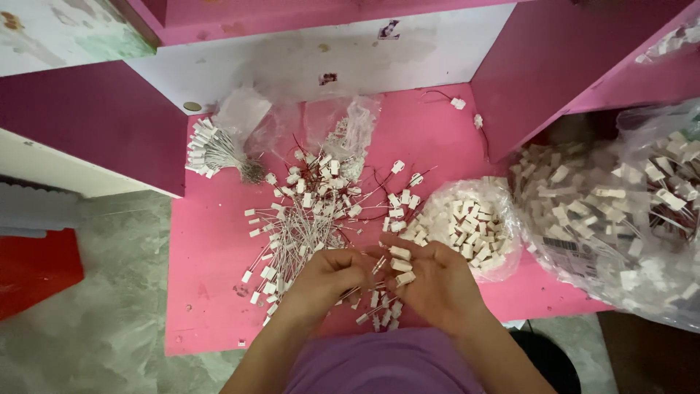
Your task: The person repeatedly picks small white plastic connectors and thin wires from a pink work surface, joins them by hand, and places the assembled units back on the table. The process is continuous and repetitive throughout the clip.
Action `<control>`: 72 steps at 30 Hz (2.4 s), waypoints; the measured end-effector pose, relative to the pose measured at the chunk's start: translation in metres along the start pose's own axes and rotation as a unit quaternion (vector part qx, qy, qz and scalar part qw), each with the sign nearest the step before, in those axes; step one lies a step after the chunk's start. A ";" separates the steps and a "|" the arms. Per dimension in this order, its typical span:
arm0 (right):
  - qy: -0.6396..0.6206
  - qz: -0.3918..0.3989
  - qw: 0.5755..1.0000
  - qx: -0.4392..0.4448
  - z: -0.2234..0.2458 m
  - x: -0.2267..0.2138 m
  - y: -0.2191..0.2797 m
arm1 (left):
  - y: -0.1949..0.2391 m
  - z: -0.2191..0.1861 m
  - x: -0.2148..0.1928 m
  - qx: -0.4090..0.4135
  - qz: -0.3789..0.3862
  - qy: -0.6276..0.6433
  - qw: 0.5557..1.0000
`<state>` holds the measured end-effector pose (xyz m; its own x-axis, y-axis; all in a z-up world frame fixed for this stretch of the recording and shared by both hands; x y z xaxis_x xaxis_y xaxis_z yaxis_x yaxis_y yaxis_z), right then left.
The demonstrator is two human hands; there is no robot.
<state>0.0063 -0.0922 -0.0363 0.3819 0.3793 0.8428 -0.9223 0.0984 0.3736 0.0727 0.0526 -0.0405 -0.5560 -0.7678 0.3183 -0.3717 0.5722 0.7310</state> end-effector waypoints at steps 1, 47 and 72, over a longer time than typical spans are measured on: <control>0.001 0.000 1.000 -0.002 0.002 0.006 0.000 | -0.003 0.002 -0.001 0.001 0.002 0.000 1.000; 0.354 -0.021 0.934 -0.048 0.010 0.012 0.003 | -0.009 -0.013 0.000 -0.047 0.020 -0.015 0.999; 0.265 -0.127 0.946 -0.136 0.090 -0.045 0.000 | -0.007 -0.016 -0.021 0.006 -0.001 -0.032 0.999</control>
<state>-0.0054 -0.1920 -0.0397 0.5767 0.7129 0.3990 -0.8132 0.4546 0.3634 0.0985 0.0601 -0.0429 -0.6014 -0.7495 0.2766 -0.3818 0.5738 0.7246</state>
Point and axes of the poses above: each hand's wrist, its own y-axis away from the middle knuckle, its own x-axis out of the palm, z = x × y, the point moved 7 cm from there along -y, towards the middle knuckle, and after that the axes turned 14 degrees about -x, right-handed, at the moved point
